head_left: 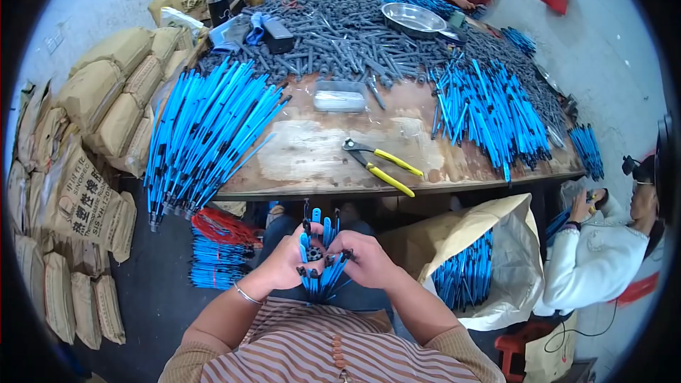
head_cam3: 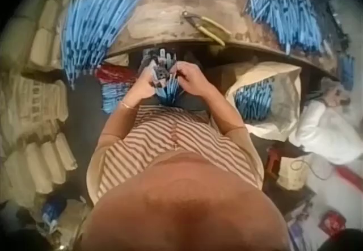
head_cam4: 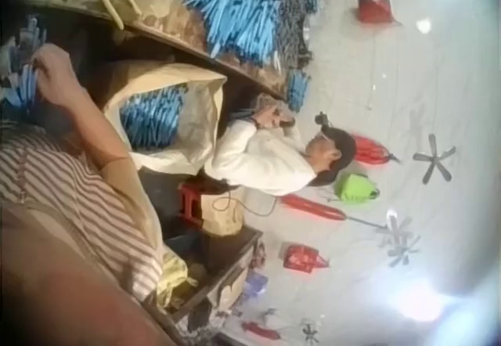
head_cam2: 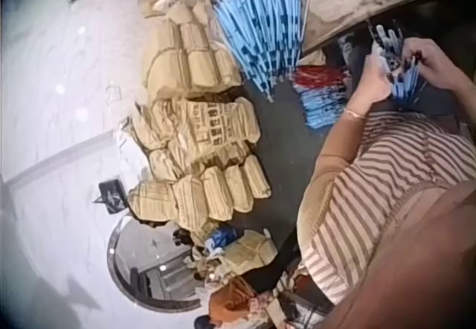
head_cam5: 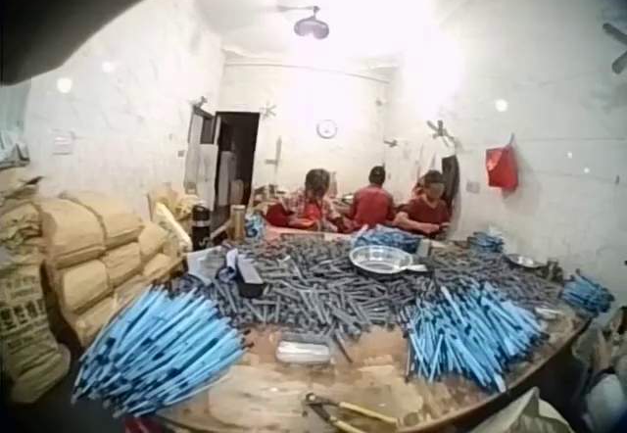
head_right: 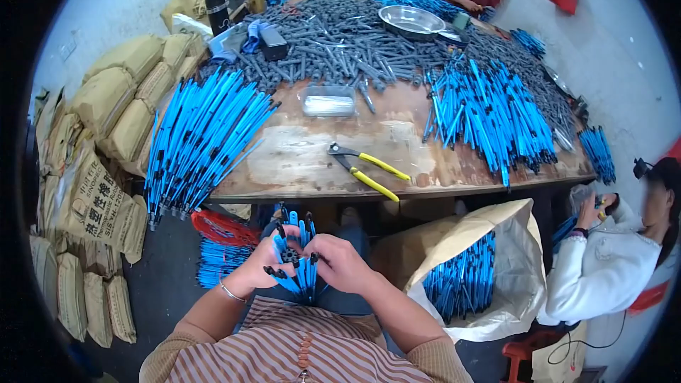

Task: The person trims plastic ribs using pliers, bundles and ties a set of ribs with a red string, and threads a wire through another group of ribs to attach a plastic hub.

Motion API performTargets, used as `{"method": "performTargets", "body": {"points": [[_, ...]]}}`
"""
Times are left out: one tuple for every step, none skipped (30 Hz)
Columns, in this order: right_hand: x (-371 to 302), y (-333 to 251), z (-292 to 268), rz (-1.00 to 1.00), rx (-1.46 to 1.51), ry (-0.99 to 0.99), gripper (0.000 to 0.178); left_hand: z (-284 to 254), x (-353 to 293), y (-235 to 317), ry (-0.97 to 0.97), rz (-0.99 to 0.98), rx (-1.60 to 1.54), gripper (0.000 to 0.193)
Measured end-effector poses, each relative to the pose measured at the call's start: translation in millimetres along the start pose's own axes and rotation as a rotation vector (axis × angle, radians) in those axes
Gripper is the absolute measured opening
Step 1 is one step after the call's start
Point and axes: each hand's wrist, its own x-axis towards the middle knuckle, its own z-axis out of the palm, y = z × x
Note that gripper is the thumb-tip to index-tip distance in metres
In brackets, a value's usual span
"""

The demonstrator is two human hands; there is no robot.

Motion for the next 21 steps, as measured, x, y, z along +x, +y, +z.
{"method": "performTargets", "body": {"points": [[-1.7, -0.2, -2.2, -0.188, -0.104, 0.033, 0.023, 0.2, -0.7, -1.3, -0.029, 0.046, 0.034, 0.057], [-2.3, -0.4, -4.4, -0.375, -0.206, 0.061, 0.023, 0.9, -0.4, -2.4, -0.056, 0.091, 0.066, 0.057], [-2.0, -0.6, -6.2, -0.562, -0.307, 0.084, 0.023, 2.4, 0.2, -3.4, -0.080, 0.134, 0.096, 0.057], [-0.5, -0.6, -7.2, -0.551, -0.307, 0.073, 0.023, 3.9, 1.8, -2.0, -0.076, 0.130, 0.082, 0.057], [1.8, 0.3, -1.8, -0.639, -0.329, 0.150, 0.021, 1.5, 1.3, 1.0, -0.078, 0.123, 0.099, 0.056], [3.7, 4.5, 4.6, -0.710, -0.341, 0.228, 0.020, -1.2, 1.4, 1.0, -0.084, 0.100, 0.109, 0.056], [3.9, 7.4, 2.7, -0.733, -0.419, 0.231, 0.021, 1.9, 3.1, 0.8, -0.073, 0.115, 0.111, 0.056], [6.7, 7.3, -5.1, -0.754, -0.494, 0.230, 0.022, 3.3, 8.2, 2.8, -0.061, 0.126, 0.113, 0.055], [4.7, 8.4, -11.1, -0.725, -0.505, 0.167, 0.024, 1.7, 11.2, 2.7, -0.100, -0.004, 0.045, 0.061], [1.6, 7.7, -15.4, -0.705, -0.499, 0.092, 0.025, 0.6, 9.8, 1.8, -0.124, -0.140, -0.025, 0.068], [-2.5, 2.9, -14.2, -0.691, -0.510, 0.068, 0.026, 1.5, 7.2, 0.4, -0.106, -0.086, 0.051, 0.064], [-4.7, -0.4, -11.1, -0.683, -0.520, 0.051, 0.027, 2.6, 2.8, -2.2, -0.095, -0.031, 0.136, 0.060], [-9.0, -3.2, -9.8, -0.585, -0.440, 0.010, 0.024, 7.5, -7.2, -2.5, -0.099, -0.106, 0.113, 0.060], [-14.8, -6.6, -8.1, -0.499, -0.378, -0.025, 0.020, 13.1, -12.2, -0.6, -0.105, -0.038, 0.163, 0.056], [-15.8, -7.3, -6.6, -0.478, -0.356, -0.022, 0.020, 14.5, -7.2, 1.3, -0.112, 0.056, 0.223, 0.051], [-17.8, -6.9, -4.1, -0.382, -0.273, -0.037, 0.017, 14.3, -6.1, 2.6, -0.122, 0.152, 0.282, 0.047], [-18.1, -7.7, -5.2, -0.297, -0.201, -0.054, 0.015, 13.5, -4.6, 5.2, -0.129, 0.139, 0.278, 0.047], [-18.2, -9.5, -6.5, -0.211, -0.129, -0.068, 0.012, 12.9, -3.2, 7.8, -0.138, 0.133, 0.308, 0.046], [-17.6, -14.4, -7.8, -0.200, -0.121, -0.062, 0.012, 12.5, -1.7, 9.4, -0.149, 0.128, 0.338, 0.045], [-16.5, -22.7, -8.6, 0.076, 0.061, -0.063, 0.013, 12.2, -0.6, 9.6, -0.160, 0.129, 0.368, 0.044], [-15.5, -30.3, -9.2, 0.350, 0.245, -0.062, 0.014, 11.5, 0.6, 8.1, -0.173, 0.124, 0.363, 0.044]]}}
